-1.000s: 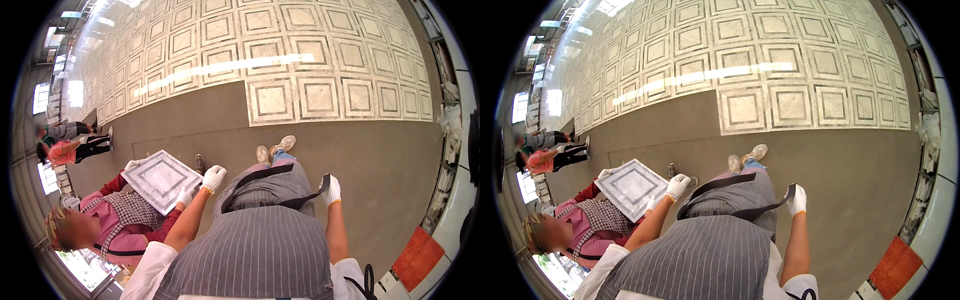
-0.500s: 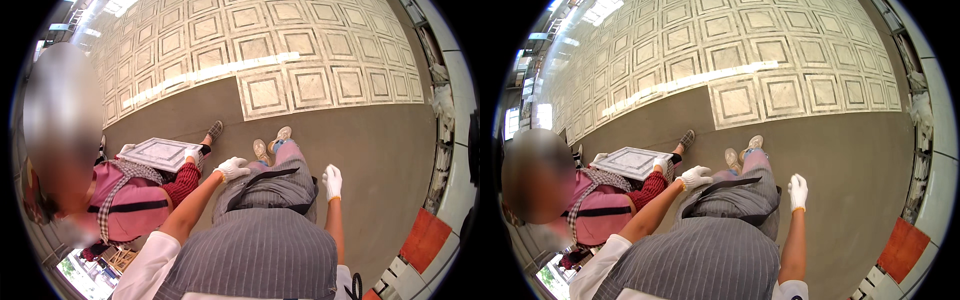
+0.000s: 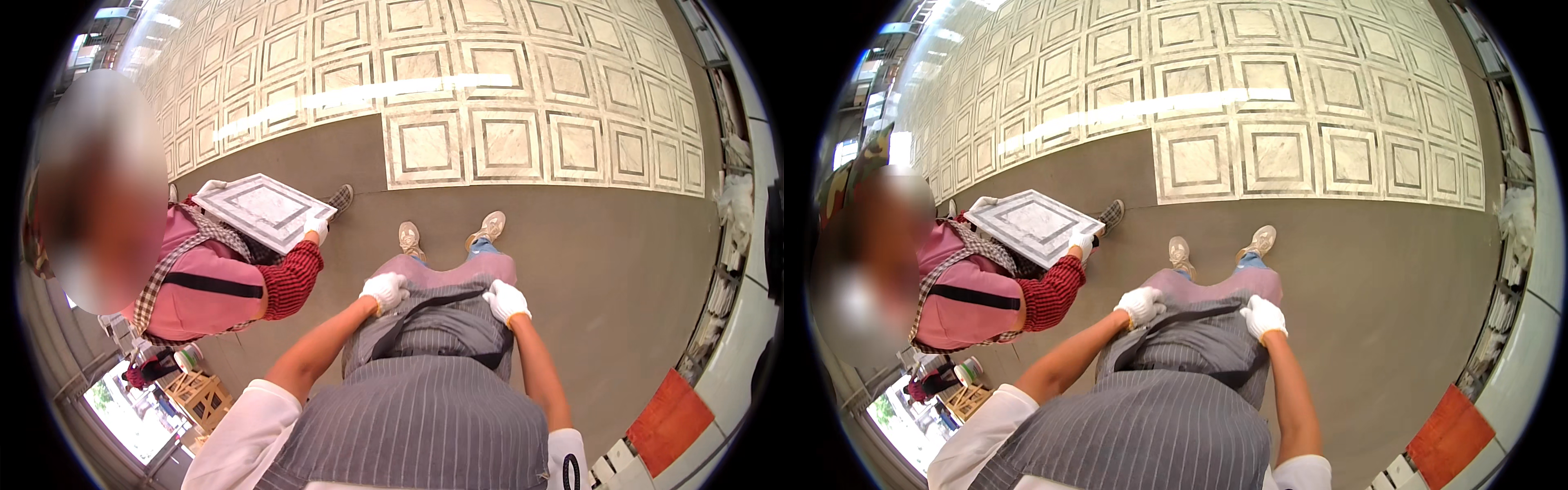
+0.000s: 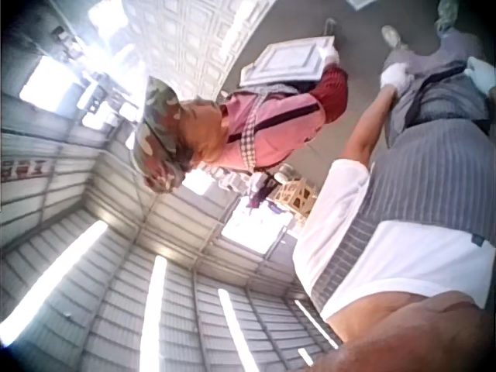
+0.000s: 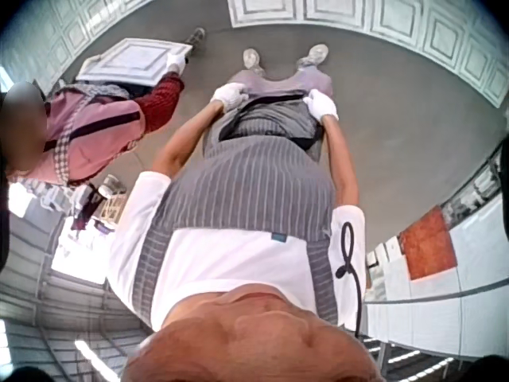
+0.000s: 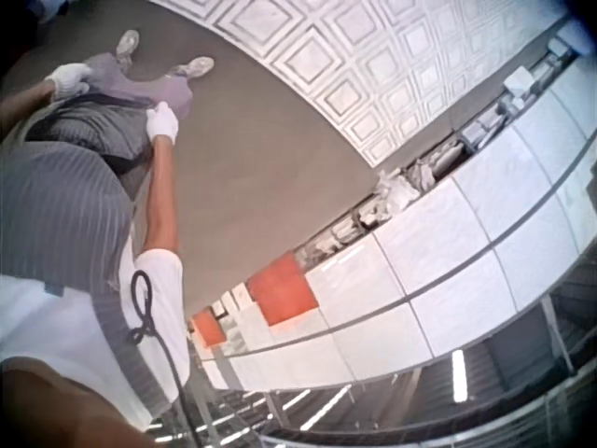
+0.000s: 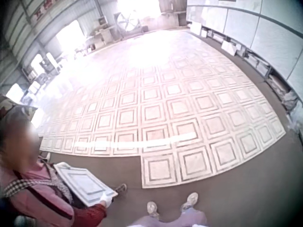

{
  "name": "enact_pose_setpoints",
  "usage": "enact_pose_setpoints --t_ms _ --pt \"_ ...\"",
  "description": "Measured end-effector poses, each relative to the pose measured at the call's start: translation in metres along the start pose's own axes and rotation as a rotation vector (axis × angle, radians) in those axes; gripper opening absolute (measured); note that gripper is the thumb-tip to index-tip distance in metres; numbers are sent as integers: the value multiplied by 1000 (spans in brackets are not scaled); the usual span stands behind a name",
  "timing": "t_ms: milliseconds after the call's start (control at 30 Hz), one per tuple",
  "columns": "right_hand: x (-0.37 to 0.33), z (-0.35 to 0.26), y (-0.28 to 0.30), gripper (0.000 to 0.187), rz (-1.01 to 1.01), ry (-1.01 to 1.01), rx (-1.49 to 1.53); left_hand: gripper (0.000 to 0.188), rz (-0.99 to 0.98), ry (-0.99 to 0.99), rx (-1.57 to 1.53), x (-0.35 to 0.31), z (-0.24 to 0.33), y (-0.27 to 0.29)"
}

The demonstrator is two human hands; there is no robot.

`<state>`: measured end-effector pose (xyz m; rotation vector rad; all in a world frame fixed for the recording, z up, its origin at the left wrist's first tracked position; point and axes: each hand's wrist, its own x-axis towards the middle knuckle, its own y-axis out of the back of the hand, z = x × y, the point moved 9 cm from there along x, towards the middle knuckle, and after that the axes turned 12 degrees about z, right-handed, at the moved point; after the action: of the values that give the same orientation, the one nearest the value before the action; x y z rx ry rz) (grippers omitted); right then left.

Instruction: The person picks up square patterned tiles from a stack and places them onto the floor in a grid pattern. They align the tiles with existing ones and adjust their positions to ensure a proper fit.

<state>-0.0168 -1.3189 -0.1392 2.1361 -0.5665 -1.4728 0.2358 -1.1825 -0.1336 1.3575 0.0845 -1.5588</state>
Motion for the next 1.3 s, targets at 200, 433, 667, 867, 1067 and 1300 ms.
enact_pose_setpoints --t_ms 200,433,667,867,1067,1300 --pt "-47 1 53 27 -504 294 202 20 -165 -292 -316 -64 67 -6" --pt "83 4 -10 26 -1150 261 414 18 -868 -221 -441 39 105 -67" --pt "443 91 -225 24 -277 -712 1641 31 397 232 -733 446 -88 -19" --pt "590 97 -370 53 -165 -904 1520 80 642 367 -99 657 -328 -72" --pt "648 125 -411 38 66 -910 1436 80 923 572 -61 715 -369 -63" --pt "644 114 -396 37 146 -881 1369 65 1024 568 -98 711 -402 -49"
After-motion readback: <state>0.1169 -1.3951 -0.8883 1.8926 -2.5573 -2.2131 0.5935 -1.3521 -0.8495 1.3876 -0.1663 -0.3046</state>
